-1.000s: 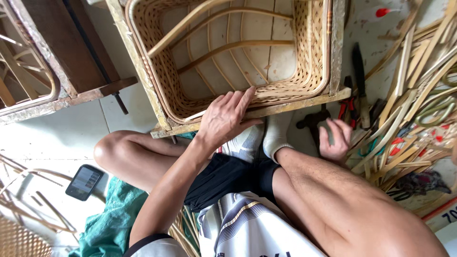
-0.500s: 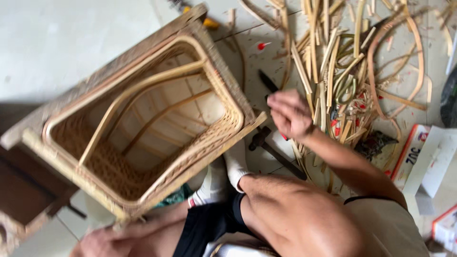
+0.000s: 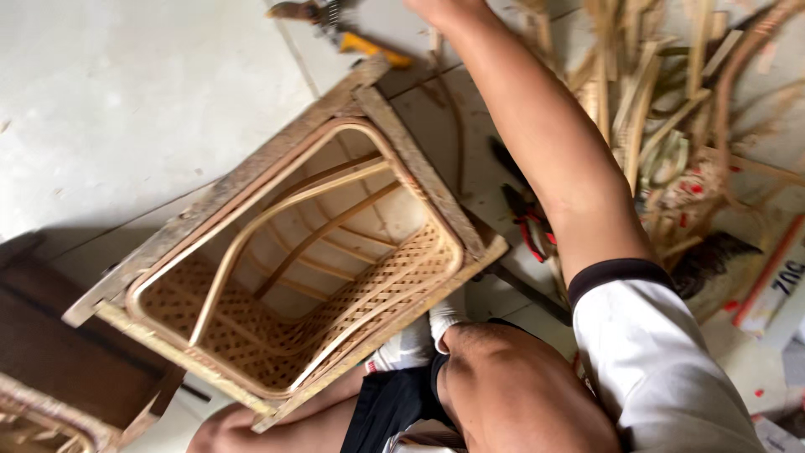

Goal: The person sits on the floor and weaves a rectangular basket using thin bamboo strips. They apply glue to the frame, insert and bend strips, and use pliers, a knife, and a hammer to secure and trim the pieces.

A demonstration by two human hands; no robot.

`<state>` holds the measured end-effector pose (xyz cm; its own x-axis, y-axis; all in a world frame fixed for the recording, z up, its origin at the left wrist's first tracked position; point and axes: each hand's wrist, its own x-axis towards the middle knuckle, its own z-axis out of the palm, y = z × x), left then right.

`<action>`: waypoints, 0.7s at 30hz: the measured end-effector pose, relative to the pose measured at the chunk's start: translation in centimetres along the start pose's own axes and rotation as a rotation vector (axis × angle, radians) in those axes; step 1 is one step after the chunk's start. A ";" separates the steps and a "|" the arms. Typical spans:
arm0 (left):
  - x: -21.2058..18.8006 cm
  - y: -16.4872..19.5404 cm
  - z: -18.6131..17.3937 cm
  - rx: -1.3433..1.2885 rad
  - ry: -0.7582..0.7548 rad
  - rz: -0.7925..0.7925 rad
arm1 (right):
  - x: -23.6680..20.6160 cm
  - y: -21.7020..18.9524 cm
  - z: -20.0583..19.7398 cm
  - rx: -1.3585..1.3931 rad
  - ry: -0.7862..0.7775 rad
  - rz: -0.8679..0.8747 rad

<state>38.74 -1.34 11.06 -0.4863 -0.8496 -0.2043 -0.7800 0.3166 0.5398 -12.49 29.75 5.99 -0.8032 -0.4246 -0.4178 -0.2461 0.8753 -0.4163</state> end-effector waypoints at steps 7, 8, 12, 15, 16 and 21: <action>0.3 0.8 -0.3 0.003 0.007 -0.055 | -15.5 -10.7 0.8 -0.044 -0.267 -0.155; 0.1 0.8 -0.1 -0.001 0.009 -0.058 | -17.4 -12.7 -0.4 -0.033 -0.295 -0.156; 0.1 0.4 0.7 -0.020 -0.003 -0.063 | -27.9 -17.8 -2.8 0.048 -0.327 -0.117; 0.5 0.8 1.7 -0.047 -0.009 -0.049 | -31.9 -17.1 -1.6 0.145 -0.255 -0.098; 0.6 1.0 1.8 -0.060 -0.019 -0.037 | -31.8 -17.0 -2.0 0.143 -0.267 -0.085; 0.6 2.5 4.9 -0.137 -0.122 0.010 | -19.6 -22.3 -8.2 0.251 -0.128 -0.447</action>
<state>34.50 1.00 8.27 -0.5446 -0.7867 -0.2909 -0.7178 0.2577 0.6468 4.33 20.46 30.06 -0.5733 -0.7821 -0.2440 -0.3990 0.5266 -0.7506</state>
